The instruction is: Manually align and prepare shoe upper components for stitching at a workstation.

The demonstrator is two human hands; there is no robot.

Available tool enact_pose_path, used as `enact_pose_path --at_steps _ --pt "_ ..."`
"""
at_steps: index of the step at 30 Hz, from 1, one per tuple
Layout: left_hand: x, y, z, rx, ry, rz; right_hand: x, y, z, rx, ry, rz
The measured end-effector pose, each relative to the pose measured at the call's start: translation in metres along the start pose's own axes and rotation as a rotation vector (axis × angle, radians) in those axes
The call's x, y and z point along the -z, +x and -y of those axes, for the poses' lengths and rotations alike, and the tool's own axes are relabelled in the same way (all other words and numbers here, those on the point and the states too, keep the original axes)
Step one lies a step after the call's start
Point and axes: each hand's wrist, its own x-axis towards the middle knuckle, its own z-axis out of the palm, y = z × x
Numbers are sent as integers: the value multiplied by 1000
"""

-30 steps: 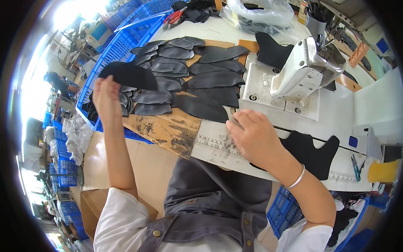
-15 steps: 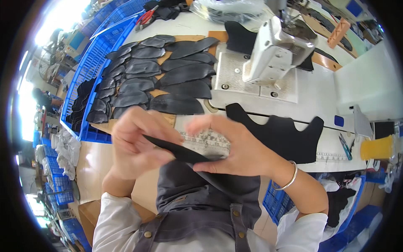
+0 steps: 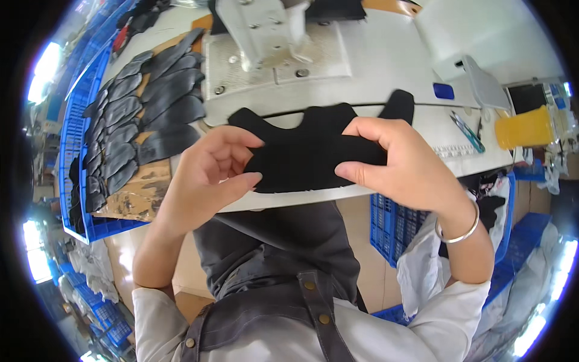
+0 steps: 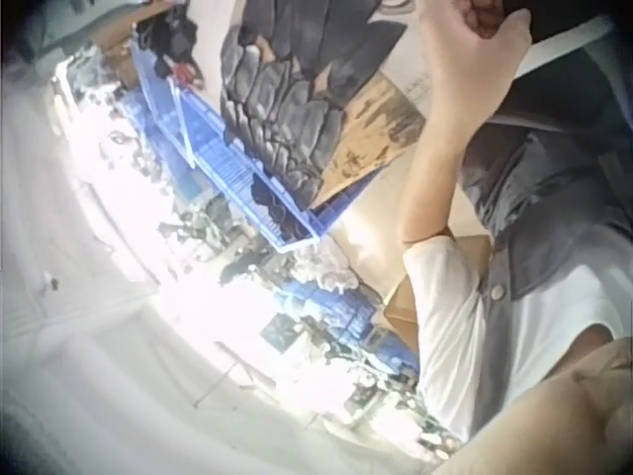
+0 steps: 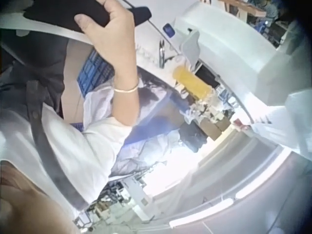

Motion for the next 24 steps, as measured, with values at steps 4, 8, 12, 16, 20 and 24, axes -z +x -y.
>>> enact_pose_path --at_steps 4,8,12,16,20,24 --pt "-14 23 0 250 191 256 6 0 -8 -88 -104 29" --pt "-29 33 1 209 390 290 1 -5 -26 14 -139 -22" --pt "-41 33 2 184 616 252 6 -5 -20 2 -264 -21" --pt "-40 34 5 169 631 253 4 -3 -18 -40 -313 8" --pt "-38 38 4 170 634 290 1 -3 -17 -48 -352 -8" --pt "-37 40 1 185 655 334 -3 -3 -24 -48 -341 -32"
